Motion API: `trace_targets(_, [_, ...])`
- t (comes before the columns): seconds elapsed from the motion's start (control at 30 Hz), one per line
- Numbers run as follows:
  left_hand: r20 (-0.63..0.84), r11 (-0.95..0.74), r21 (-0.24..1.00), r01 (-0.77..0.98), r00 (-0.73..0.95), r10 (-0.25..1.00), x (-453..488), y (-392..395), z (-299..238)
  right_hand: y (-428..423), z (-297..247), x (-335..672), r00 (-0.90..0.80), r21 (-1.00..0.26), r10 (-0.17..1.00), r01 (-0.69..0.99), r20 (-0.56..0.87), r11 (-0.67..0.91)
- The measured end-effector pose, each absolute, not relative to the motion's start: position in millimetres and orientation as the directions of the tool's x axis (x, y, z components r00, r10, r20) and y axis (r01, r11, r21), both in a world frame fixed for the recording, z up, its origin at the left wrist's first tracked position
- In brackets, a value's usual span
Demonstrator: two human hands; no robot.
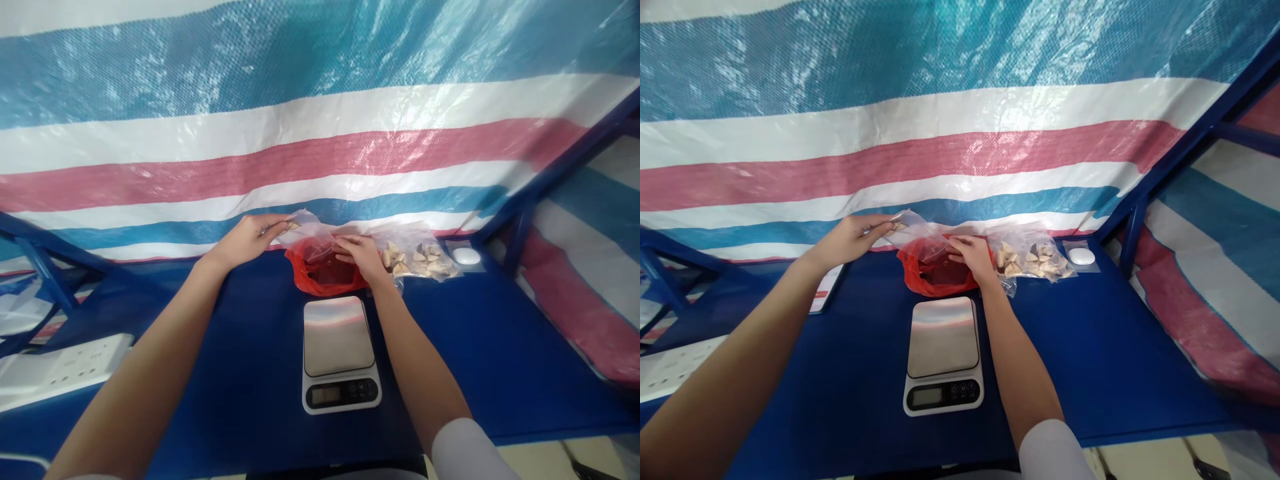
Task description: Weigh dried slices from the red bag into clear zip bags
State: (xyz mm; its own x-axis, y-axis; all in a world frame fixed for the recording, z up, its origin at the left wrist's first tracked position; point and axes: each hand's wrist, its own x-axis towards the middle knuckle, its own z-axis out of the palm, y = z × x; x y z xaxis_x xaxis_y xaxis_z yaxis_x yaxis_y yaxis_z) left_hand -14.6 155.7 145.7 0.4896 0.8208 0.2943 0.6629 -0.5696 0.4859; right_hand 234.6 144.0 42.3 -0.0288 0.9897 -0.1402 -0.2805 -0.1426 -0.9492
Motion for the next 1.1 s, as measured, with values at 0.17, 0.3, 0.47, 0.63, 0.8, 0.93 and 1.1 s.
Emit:
trace_targets(0.17, [0.307, -0.586, 0.511, 0.629, 0.503, 0.808, -11, 153, 152, 143, 43, 234, -0.069, -0.944, 0.979, -0.258, -0.192, -0.203])
trace_targets(0.3, [0.323, -0.604, 0.547, 0.580, 0.520, 0.791, -5, 156, 153, 143, 42, 234, -0.083, -0.938, 0.970, -0.248, -0.227, -0.241])
trace_targets(0.47, [0.379, -0.537, 0.631, 0.561, 0.381, 0.843, -1, 162, 147, 141, 45, 234, -0.085, -0.947, 0.964, -0.184, -0.253, -0.265])
trace_targets(0.63, [0.411, -0.551, 0.616, 0.562, 0.367, 0.834, 3, 163, 145, 140, 49, 235, -0.077, -0.945, 0.958, -0.161, -0.276, -0.285])
trace_targets(0.8, [0.416, -0.596, 0.561, 0.575, 0.426, 0.803, 10, 165, 146, 140, 48, 237, -0.090, -0.948, 0.953, -0.115, -0.289, -0.298])
trace_targets(0.93, [0.384, -0.575, 0.566, 0.591, 0.429, 0.818, 10, 164, 146, 139, 49, 238, -0.070, -0.950, 0.954, -0.090, -0.292, -0.298])
trace_targets(1.1, [0.341, -0.540, 0.586, 0.604, 0.421, 0.841, -1, 164, 143, 139, 48, 238, -0.055, -0.952, 0.958, -0.108, -0.282, -0.286])
